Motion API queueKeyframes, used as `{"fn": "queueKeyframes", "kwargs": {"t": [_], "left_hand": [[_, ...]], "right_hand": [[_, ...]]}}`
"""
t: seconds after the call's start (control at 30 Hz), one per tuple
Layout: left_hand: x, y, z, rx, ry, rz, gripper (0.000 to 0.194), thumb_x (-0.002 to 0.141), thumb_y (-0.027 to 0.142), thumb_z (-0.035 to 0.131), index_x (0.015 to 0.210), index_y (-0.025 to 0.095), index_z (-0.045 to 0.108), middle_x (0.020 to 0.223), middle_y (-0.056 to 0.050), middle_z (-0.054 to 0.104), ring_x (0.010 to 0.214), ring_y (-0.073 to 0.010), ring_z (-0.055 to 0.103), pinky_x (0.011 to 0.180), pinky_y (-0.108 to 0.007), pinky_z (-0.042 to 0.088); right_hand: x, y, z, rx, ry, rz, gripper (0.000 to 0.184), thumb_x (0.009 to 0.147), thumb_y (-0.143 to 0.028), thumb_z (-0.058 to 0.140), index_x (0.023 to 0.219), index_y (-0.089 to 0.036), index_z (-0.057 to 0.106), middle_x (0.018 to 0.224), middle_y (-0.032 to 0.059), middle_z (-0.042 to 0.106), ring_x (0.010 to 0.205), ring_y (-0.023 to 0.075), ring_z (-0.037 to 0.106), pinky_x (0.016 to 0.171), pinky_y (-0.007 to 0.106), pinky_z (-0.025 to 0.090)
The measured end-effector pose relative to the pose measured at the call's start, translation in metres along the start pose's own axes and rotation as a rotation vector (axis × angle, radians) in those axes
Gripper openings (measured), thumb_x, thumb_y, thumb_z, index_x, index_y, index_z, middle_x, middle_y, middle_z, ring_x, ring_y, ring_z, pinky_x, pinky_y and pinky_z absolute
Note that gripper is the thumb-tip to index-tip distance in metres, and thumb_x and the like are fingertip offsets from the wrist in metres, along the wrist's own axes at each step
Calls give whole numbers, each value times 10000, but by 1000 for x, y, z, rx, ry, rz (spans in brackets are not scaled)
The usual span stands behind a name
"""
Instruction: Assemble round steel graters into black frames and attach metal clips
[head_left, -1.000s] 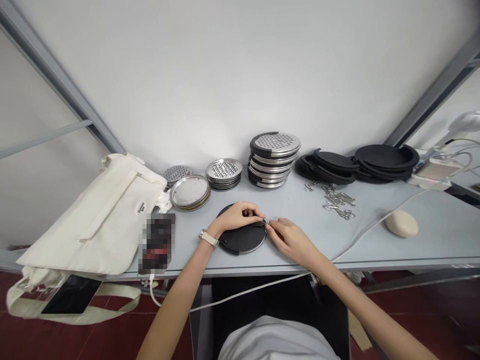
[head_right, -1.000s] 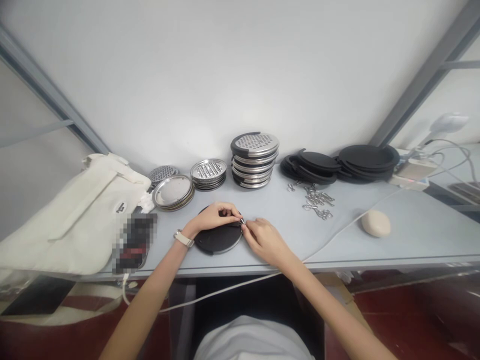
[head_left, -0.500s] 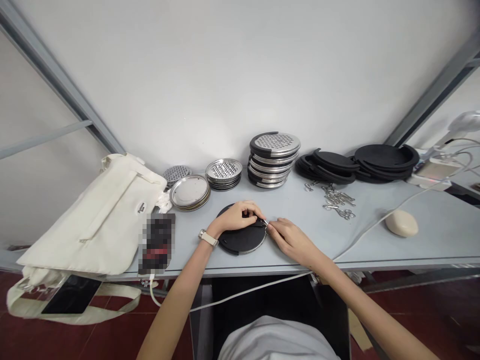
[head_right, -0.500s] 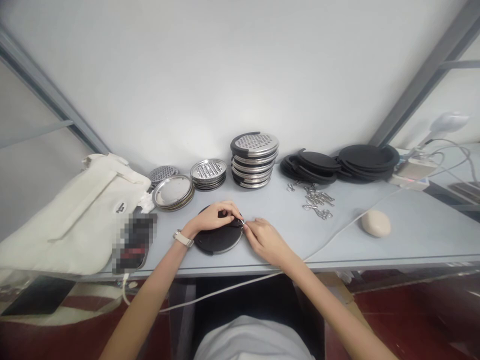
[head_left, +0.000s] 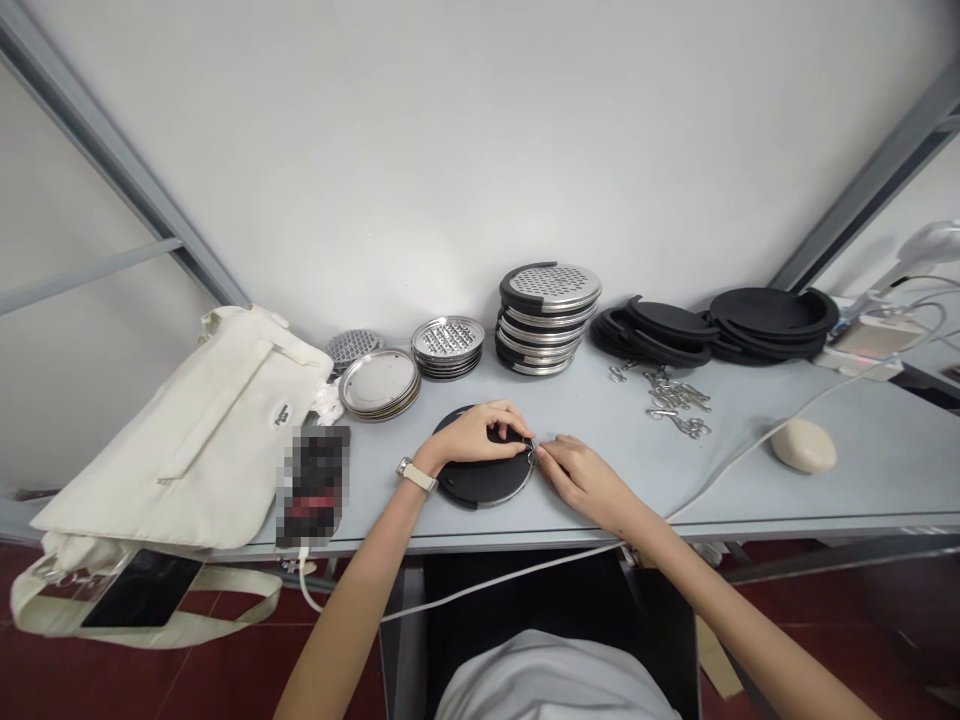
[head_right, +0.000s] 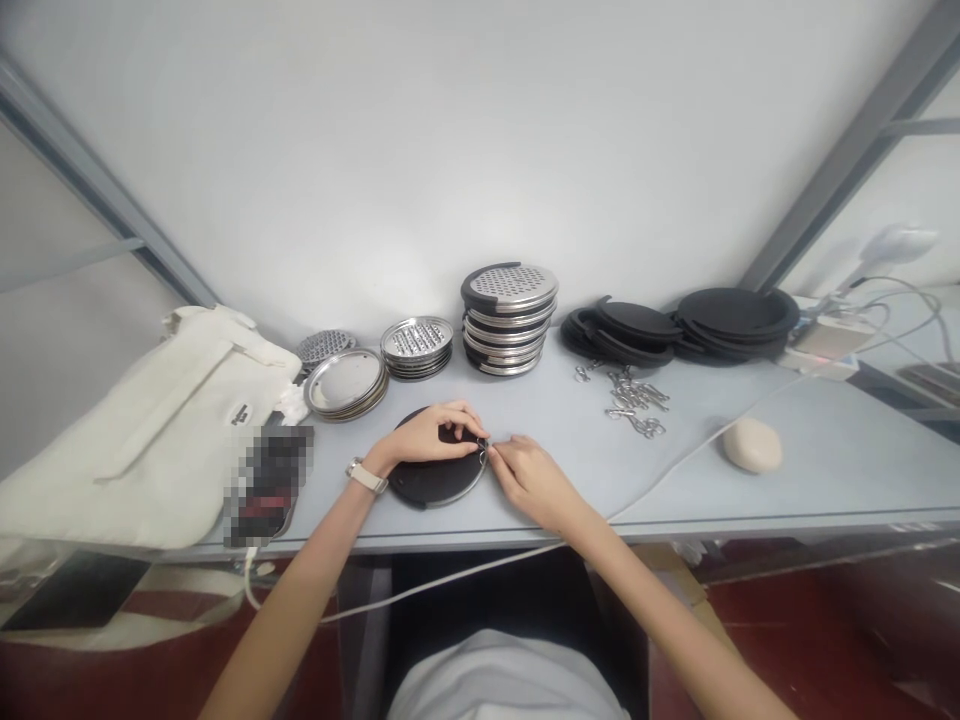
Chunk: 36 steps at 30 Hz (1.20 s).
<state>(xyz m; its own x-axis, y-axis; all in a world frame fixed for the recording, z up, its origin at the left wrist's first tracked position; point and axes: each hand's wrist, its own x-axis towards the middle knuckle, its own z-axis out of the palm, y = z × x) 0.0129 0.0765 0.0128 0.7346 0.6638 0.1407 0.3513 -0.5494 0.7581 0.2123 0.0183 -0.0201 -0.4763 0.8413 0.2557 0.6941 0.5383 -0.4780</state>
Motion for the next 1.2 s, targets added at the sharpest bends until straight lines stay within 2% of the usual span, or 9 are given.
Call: {"fn": "queueKeyframes", "kwargs": {"t": [0.17,0.33,0.73,0.93,1.2], "left_hand": [[0,-1,0,-28,-17,4,257,738,225,677,990,177,684,1021,-60,588,780,-113,530,729,-245,448],[0,-1,-1,-50,-24,-24,243,749,232,670,986,180,687,1027,-62,593,798,-118,531,736,-250,436],[0,0,-1,-85,-20,-19,246,745,236,677,982,176,689,1008,-54,590,790,-110,540,742,-245,435],[0,0,-2,-74,-34,-17,258,748,227,675,1000,171,682,1014,-58,581,784,-108,530,745,-244,439],[0,-2,-1,-66,-29,-18,260,747,212,680,1004,176,684,1019,-60,593,836,-128,537,759,-251,423]], "right_hand": [[-1,0,0,-22,7,-15,384,995,-267,264,699,-195,499,653,27,526,663,173,487,672,298,378],[-1,-1,0,-44,12,-16,372,991,-260,268,711,-196,504,649,31,527,667,178,491,667,298,381],[-2,-6,-3,39,39,32,214,982,-262,270,837,-215,420,744,35,572,700,186,535,658,289,402],[-2,-7,-2,12,39,23,216,979,-296,298,825,-215,427,753,39,589,708,188,548,657,288,403],[-3,-2,2,-39,56,6,137,919,-229,382,798,-212,444,702,32,555,661,184,511,618,278,383]]}}
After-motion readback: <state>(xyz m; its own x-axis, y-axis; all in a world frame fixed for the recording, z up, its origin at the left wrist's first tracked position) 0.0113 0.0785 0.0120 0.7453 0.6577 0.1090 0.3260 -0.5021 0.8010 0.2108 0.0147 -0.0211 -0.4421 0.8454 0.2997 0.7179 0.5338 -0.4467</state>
